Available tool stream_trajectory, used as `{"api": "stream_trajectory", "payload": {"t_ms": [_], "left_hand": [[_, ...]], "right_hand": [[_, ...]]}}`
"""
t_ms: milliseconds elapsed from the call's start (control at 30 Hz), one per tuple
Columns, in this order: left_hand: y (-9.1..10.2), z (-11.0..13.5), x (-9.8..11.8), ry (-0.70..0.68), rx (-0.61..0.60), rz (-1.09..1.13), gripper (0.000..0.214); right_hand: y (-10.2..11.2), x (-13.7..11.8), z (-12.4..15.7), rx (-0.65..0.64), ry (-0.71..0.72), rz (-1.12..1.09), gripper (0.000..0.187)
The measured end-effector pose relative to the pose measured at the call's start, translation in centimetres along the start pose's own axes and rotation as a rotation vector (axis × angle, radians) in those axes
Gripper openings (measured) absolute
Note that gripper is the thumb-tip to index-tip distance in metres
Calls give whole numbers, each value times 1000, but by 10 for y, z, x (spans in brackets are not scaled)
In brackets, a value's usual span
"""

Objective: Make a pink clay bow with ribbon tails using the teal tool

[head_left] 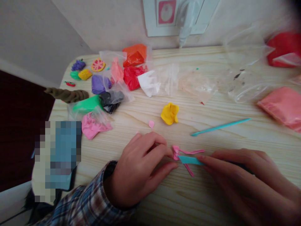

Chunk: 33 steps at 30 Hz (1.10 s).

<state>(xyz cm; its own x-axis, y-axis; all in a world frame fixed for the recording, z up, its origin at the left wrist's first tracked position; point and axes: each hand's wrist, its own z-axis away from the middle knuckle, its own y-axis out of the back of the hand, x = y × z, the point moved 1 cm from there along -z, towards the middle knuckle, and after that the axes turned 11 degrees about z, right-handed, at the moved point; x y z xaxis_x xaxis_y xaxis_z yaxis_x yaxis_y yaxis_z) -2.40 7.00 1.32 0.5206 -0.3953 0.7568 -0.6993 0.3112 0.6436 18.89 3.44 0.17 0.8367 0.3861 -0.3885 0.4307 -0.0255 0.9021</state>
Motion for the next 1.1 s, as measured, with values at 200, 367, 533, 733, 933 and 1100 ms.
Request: {"api": "stream_trajectory", "payload": {"t_ms": [200,367,533,733,933,1100], "left_hand": [[1,-3,3,58,12,44,5],[2,-6,4,90,44,76,6],[1,-8,4,119,36,69,4],[0,-9,4,136,27,60,3],[0,-9,4,142,25,48,3],[0,-8,5,143,19,55,3]], "right_hand": [[2,-1,2,-23,-74,-38,30],[0,5,5,-9,-56,-4,32],[-5,6,6,21,-27,-2,34],[-11,3,8,53,-41,30,37],[-16,4,14,83,-46,48,39],[-14,7,15,23,-18,74,48]]}}
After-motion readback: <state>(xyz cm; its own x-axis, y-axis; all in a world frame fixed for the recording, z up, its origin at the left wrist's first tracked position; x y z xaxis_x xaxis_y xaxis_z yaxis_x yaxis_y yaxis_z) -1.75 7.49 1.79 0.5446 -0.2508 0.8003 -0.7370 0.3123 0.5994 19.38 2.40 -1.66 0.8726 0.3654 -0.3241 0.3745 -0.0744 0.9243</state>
